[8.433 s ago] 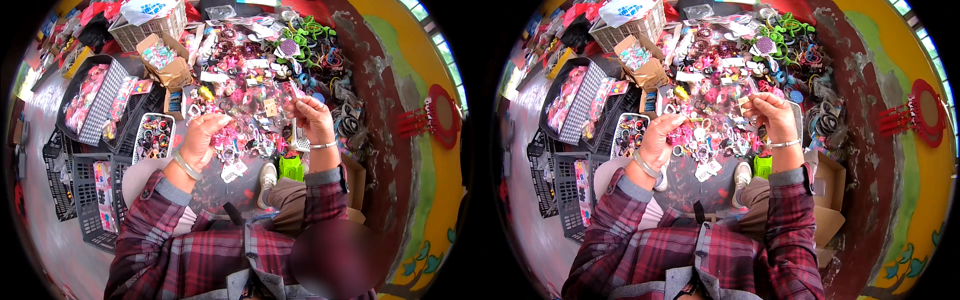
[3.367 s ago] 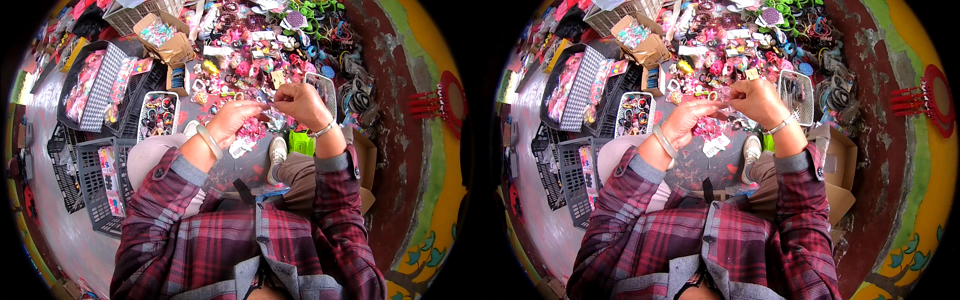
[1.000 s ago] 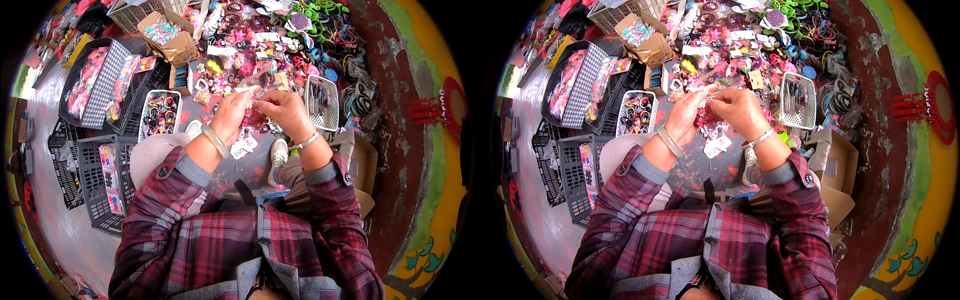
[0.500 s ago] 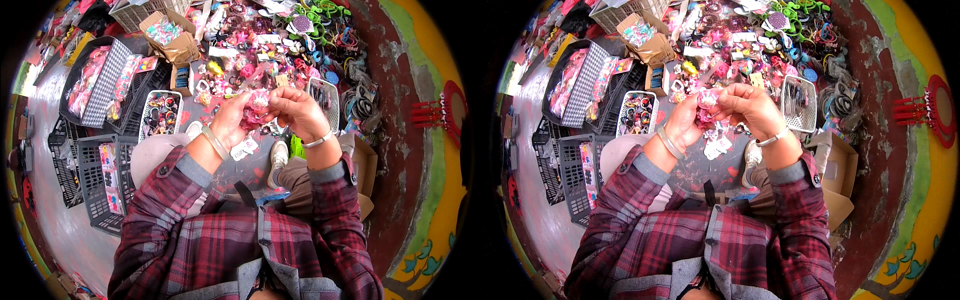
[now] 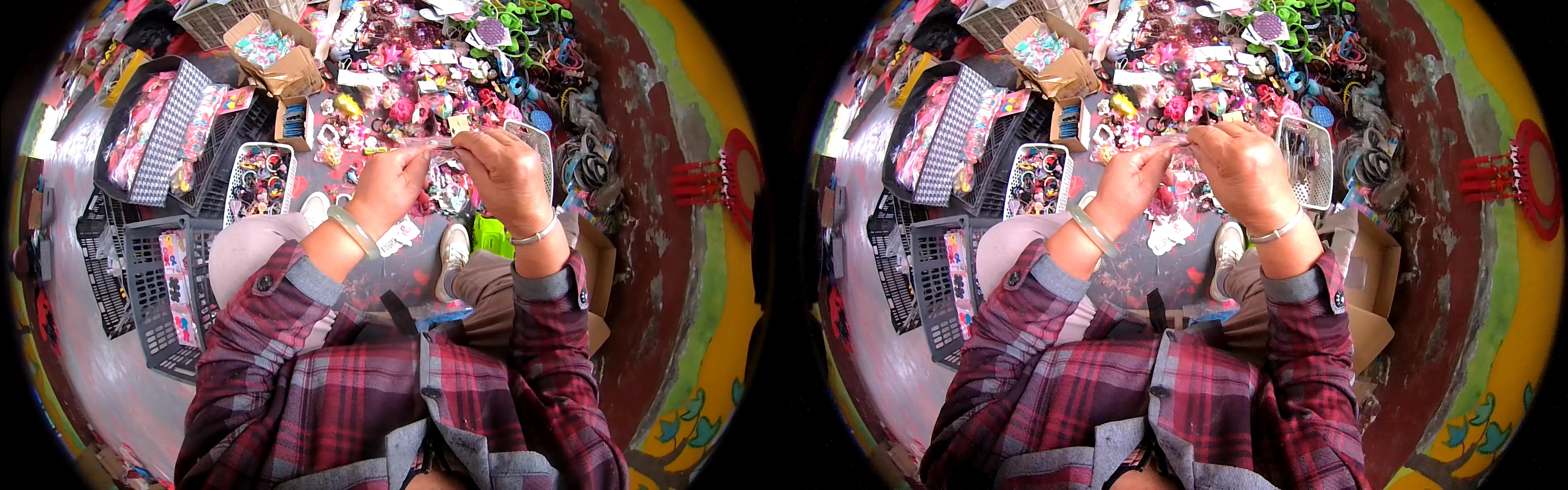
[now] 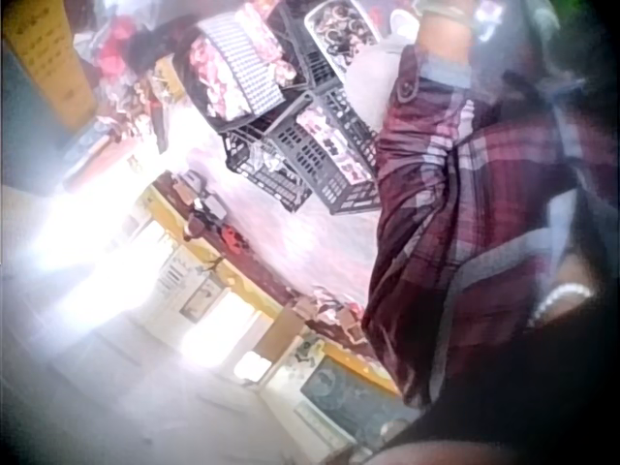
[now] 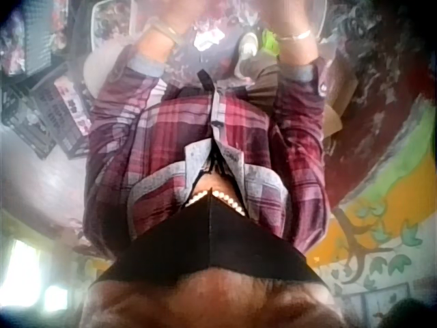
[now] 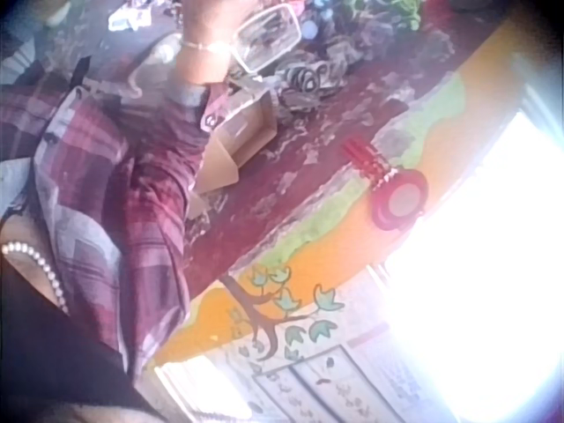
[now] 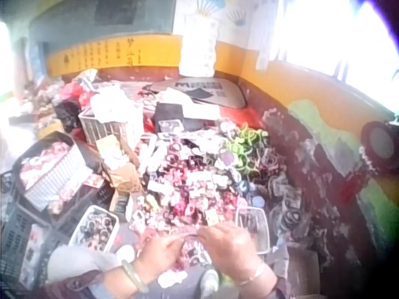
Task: The person sits on the floor and sorts through various hair accessories, including hair clips and hair ties. They pick up items from the floor, examine them, and place them into different baskets or piles.
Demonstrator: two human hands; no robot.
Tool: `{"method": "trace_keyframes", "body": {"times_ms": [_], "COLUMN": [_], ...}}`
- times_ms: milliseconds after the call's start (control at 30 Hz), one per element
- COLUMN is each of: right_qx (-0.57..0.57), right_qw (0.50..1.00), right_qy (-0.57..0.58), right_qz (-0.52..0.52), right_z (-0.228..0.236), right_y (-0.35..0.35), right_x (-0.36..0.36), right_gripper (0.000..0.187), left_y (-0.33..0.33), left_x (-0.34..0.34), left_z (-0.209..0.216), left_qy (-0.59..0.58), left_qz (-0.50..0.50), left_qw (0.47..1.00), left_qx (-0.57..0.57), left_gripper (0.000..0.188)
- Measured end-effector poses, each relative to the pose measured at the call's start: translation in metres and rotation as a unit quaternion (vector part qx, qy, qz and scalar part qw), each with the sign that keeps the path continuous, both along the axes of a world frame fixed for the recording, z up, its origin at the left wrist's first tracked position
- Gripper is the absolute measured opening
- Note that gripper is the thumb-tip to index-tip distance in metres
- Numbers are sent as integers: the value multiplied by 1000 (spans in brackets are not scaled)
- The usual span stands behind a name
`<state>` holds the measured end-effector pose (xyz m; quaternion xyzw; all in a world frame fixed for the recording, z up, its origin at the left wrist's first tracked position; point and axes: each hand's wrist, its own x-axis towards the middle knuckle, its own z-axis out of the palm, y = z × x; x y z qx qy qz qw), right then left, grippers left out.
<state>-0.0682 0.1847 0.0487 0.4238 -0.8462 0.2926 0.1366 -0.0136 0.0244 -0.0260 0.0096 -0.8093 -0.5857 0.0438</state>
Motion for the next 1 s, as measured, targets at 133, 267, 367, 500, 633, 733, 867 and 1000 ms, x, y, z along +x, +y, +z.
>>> {"method": "trace_keyframes", "body": {"times_ms": [133,267,367,500,633,733,867,1000], "right_qx": [66,115,169,210,241,198,73,-14], "right_qw": [996,988,979,967,959,972,991,985], "right_qy": [52,95,108,133,129,85,44,-161], "right_qz": [1,-33,-41,-56,-78,-97,-104,-66], "right_z": [-6,-9,-17,-22,-25,-25,-14,-7], "right_y": [1,-3,-3,-5,-8,-8,-3,0], "right_x": [-1,3,3,4,6,7,5,8], "right_gripper": [5,2,3,5,7,9,10,14], "left_y": [3,3,2,1,2,-1,-5,-5], "left_x": [-2,1,2,1,0,-4,-2,1], "left_z": [-10,-6,-5,-5,-11,-24,-20,7], "left_qy": [97,56,56,31,17,32,-65,-140], "left_qz": [22,1,-9,-32,-50,-58,-37,39], "left_qw": [995,998,998,999,998,995,976,900], "left_qx": [-24,-29,-21,-6,36,71,206,412], "left_gripper": [29,28,28,30,32,33,31,29]}}
